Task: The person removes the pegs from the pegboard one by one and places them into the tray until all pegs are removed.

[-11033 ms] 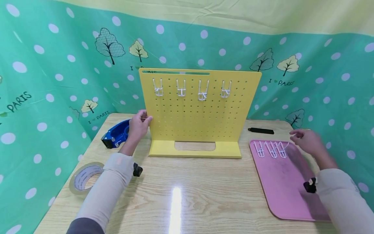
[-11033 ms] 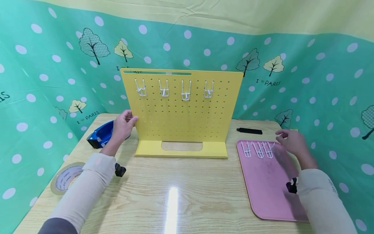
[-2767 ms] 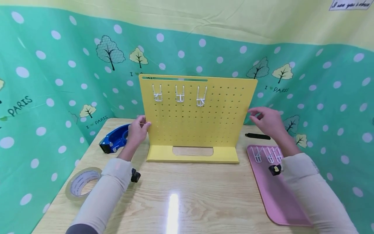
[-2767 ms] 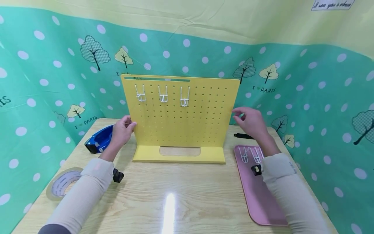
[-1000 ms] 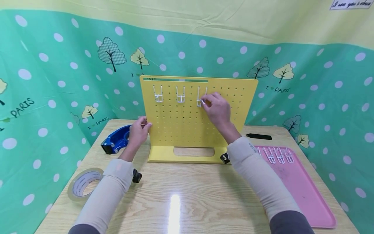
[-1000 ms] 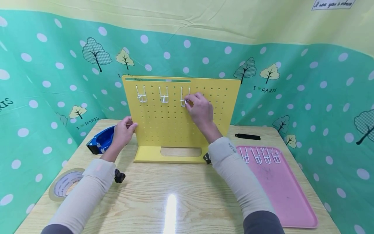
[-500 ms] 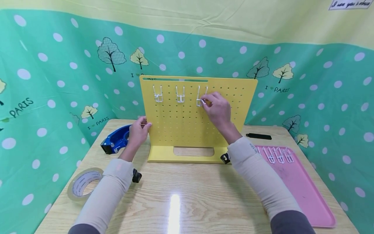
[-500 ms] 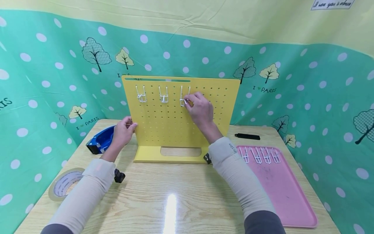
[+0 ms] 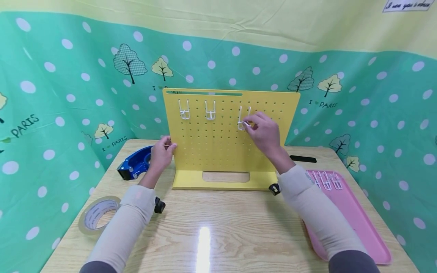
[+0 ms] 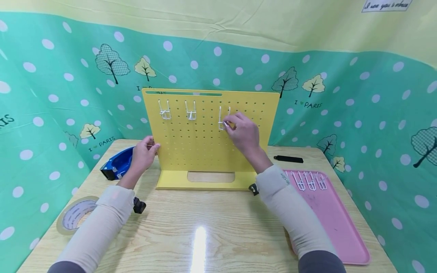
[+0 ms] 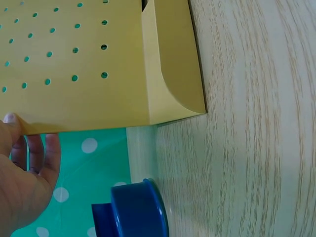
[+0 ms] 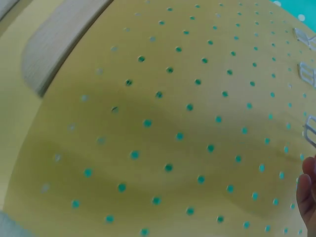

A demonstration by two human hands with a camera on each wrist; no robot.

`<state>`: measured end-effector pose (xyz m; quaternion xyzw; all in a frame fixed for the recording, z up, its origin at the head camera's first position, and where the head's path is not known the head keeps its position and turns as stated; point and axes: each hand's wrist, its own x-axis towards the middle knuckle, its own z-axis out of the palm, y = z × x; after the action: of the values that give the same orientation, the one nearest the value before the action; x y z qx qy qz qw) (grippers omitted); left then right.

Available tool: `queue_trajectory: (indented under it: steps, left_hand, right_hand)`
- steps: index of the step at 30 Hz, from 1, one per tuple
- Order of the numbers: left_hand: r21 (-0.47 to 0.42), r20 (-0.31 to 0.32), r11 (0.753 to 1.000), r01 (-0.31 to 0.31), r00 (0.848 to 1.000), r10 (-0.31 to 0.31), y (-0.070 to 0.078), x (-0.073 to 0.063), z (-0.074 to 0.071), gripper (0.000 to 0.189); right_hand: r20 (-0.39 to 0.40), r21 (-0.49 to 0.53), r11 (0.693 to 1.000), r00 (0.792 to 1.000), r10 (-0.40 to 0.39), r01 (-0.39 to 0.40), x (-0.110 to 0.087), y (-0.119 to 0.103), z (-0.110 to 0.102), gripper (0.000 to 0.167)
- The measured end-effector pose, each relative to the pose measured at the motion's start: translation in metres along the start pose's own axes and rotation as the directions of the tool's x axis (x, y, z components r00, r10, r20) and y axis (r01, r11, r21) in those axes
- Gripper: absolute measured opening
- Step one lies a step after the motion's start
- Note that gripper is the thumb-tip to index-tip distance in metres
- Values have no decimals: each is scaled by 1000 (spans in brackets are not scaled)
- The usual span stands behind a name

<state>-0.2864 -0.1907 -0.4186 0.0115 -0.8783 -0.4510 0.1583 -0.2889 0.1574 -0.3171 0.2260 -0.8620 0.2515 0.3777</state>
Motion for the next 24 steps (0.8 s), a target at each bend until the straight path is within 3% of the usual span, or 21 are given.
queue_trajectory:
  steps: [8, 14, 20, 24]
  left_hand:
    - [-5, 8, 1000, 7, 1000, -7, 0, 1, 0, 25]
    - [-24, 3, 1000, 9, 1000, -9, -2, 4, 1, 26]
    - [-18, 8, 1000, 11, 1000, -11, -4, 4, 1, 27]
    - [-21, 13, 1000, 15, 1000, -15, -4, 4, 1, 27]
  right_hand:
    - [132, 13, 995, 986, 97, -100, -22, 25, -24, 9]
    - [231, -10, 983, 956, 179, -181, -41, 42, -44, 9]
    - [295, -63, 979, 934, 202, -192, -68, 64, -59, 8]
    - [385, -90, 977, 898, 211, -191, -82, 79, -69, 9]
